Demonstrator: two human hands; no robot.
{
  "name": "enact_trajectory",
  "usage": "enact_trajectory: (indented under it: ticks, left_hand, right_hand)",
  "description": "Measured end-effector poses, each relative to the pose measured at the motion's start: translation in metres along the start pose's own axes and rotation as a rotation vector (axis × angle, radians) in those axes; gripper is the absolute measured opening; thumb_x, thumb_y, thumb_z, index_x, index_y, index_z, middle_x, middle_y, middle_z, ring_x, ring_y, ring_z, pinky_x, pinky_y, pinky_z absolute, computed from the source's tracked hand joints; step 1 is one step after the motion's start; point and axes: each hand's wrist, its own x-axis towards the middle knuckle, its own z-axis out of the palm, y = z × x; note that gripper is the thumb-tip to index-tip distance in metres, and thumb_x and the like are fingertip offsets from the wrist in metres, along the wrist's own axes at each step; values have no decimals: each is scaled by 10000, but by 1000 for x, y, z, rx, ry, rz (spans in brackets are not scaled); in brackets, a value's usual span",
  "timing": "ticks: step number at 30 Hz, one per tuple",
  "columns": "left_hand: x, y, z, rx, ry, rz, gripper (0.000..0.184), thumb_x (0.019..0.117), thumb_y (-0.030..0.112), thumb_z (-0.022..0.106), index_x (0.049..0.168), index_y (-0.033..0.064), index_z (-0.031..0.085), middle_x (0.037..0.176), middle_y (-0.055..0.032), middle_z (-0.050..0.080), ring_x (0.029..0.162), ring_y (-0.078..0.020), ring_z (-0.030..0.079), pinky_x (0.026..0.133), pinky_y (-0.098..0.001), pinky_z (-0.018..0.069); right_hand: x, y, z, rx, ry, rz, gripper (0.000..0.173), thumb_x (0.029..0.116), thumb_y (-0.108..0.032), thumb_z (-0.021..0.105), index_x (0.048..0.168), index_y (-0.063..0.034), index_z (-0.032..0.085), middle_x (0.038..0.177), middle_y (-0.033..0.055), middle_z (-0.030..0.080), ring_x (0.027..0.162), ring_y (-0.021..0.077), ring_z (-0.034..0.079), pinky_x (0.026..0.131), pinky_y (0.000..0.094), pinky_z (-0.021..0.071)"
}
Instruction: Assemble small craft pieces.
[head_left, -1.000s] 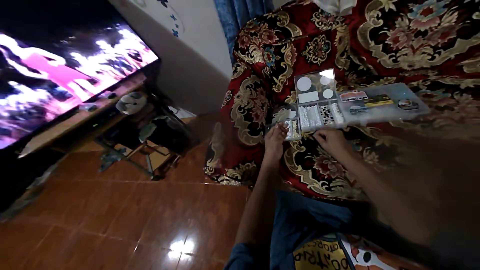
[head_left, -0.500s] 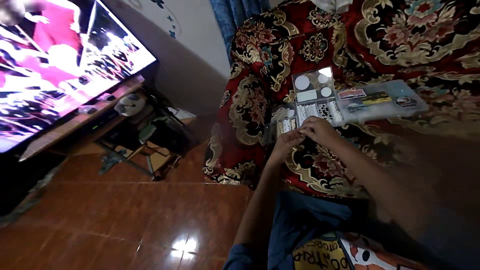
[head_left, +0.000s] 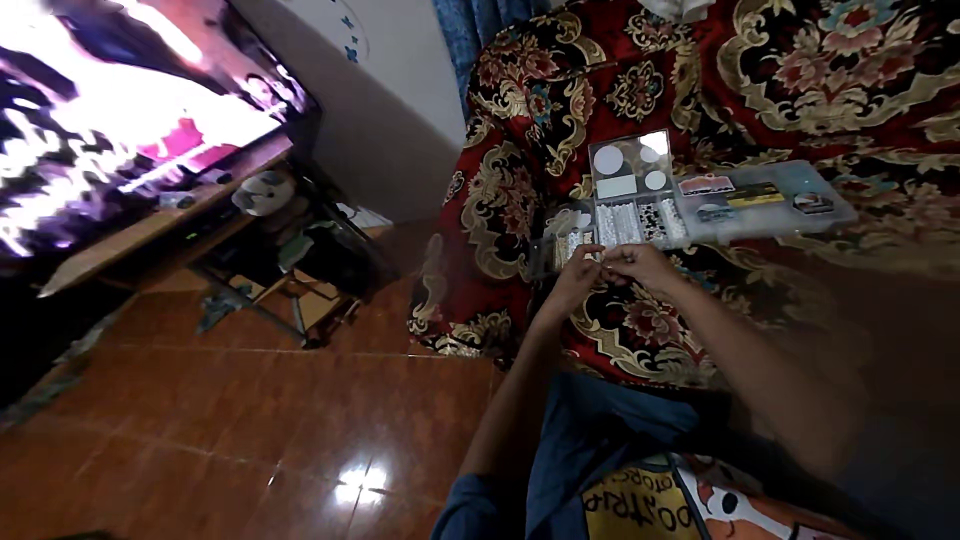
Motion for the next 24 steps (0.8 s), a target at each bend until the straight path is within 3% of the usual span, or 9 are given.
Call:
enact_trajectory:
  ticks: [4, 7, 9, 14, 20, 24]
  left_hand:
    - [-5, 6, 3, 74, 18, -15, 405, 1070, 59, 444, 1465, -18, 393, 971, -131, 674, 825, -127, 655, 817, -323, 553]
    - [-7, 5, 4, 52, 38, -17, 397, 1070, 67, 453, 1456, -11, 405, 968, -122, 686, 817, -127, 668, 817, -327, 560]
    - [-7, 3, 4, 46, 45, 2, 396, 1064, 58, 465, 1447, -27, 405, 962, -121, 695, 814, -129, 681, 818, -327, 571]
    - [-12, 5, 5, 41, 60, 5, 365, 1052, 51, 477, 1406, -34, 451, 968, -115, 688, 831, -125, 672, 818, -321, 564]
    - [-19, 6, 1, 17, 184, 58, 295, 1020, 43, 497, 1300, -49, 518, 922, -96, 702, 774, -101, 656, 758, -290, 548]
    - [-20, -3, -1, -190, 244, 55, 184, 1021, 40, 478, 1168, -24, 568, 926, -58, 704, 765, -81, 654, 729, -260, 548]
  right_hand:
    - [-3, 4, 1, -178, 24, -114, 136, 998, -66, 645, 1057, 52, 682, 899, 114, 697, 751, 131, 678, 760, 318, 591]
    - [-7, 4, 1, -275, 10, -153, 179, 1036, -103, 589, 1106, 46, 660, 946, 136, 683, 801, 166, 673, 797, 350, 579]
    - [-9, 2, 1, -344, -9, -155, 226, 1054, -123, 560, 1160, 55, 651, 1022, 180, 684, 893, 229, 680, 875, 408, 564]
    - [-13, -3, 1, -444, -88, -123, 275, 1095, -170, 483, 1197, 48, 616, 1058, 203, 660, 946, 274, 652, 898, 451, 526]
    - [-19, -2, 2, -219, -71, -55, 289, 1112, -198, 446, 1218, 31, 588, 985, 129, 607, 809, 154, 592, 778, 326, 523]
    - [-22, -3, 4, 32, -21, -21, 232, 1106, -152, 445, 1195, 22, 572, 969, 54, 597, 747, 63, 574, 705, 229, 513]
